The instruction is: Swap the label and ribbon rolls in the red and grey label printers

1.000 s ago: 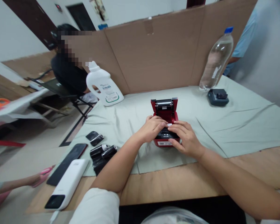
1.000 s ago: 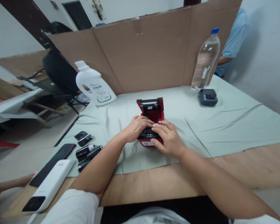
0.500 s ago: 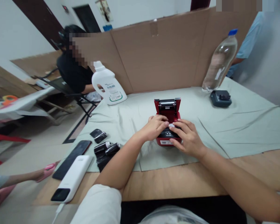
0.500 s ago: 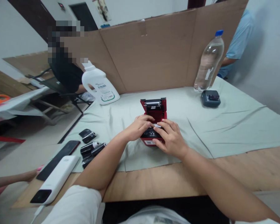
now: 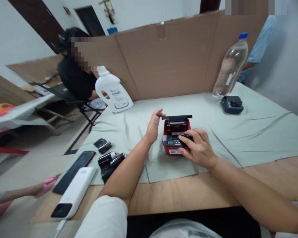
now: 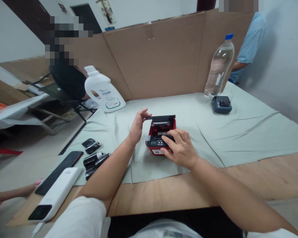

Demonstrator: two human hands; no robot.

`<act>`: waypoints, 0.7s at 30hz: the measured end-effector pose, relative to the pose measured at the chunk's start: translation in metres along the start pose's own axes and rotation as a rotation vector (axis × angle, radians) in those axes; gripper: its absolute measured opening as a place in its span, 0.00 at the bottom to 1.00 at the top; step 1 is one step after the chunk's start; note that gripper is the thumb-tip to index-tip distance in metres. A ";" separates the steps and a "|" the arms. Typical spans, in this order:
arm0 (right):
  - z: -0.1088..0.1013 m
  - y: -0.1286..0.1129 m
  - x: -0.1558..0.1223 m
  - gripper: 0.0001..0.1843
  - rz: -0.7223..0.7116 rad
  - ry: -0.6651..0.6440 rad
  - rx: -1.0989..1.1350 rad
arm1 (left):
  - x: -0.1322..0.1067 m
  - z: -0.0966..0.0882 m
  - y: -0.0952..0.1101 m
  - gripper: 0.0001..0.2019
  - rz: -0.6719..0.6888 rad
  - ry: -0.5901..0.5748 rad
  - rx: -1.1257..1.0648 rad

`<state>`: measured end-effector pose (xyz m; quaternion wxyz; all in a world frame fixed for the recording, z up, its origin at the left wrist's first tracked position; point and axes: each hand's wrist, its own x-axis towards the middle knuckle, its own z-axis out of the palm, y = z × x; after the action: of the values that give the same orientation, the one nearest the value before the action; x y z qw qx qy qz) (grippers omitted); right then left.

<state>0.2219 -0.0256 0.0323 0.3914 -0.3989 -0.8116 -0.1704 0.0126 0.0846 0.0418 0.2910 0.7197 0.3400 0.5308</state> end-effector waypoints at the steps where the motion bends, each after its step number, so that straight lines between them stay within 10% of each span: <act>1: 0.000 -0.001 0.000 0.18 -0.008 0.013 -0.028 | -0.001 -0.001 0.004 0.30 0.042 -0.001 0.038; 8: 0.002 0.000 0.000 0.19 -0.008 -0.011 -0.006 | -0.001 -0.009 0.032 0.30 0.295 -0.241 0.499; 21: 0.004 0.004 0.004 0.34 0.057 0.004 0.023 | 0.000 -0.012 0.047 0.30 0.208 -0.416 0.699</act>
<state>0.2210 -0.0183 0.0327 0.4021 -0.4169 -0.8011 -0.1508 0.0096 0.0567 0.0814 0.0364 0.8976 0.3591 0.2531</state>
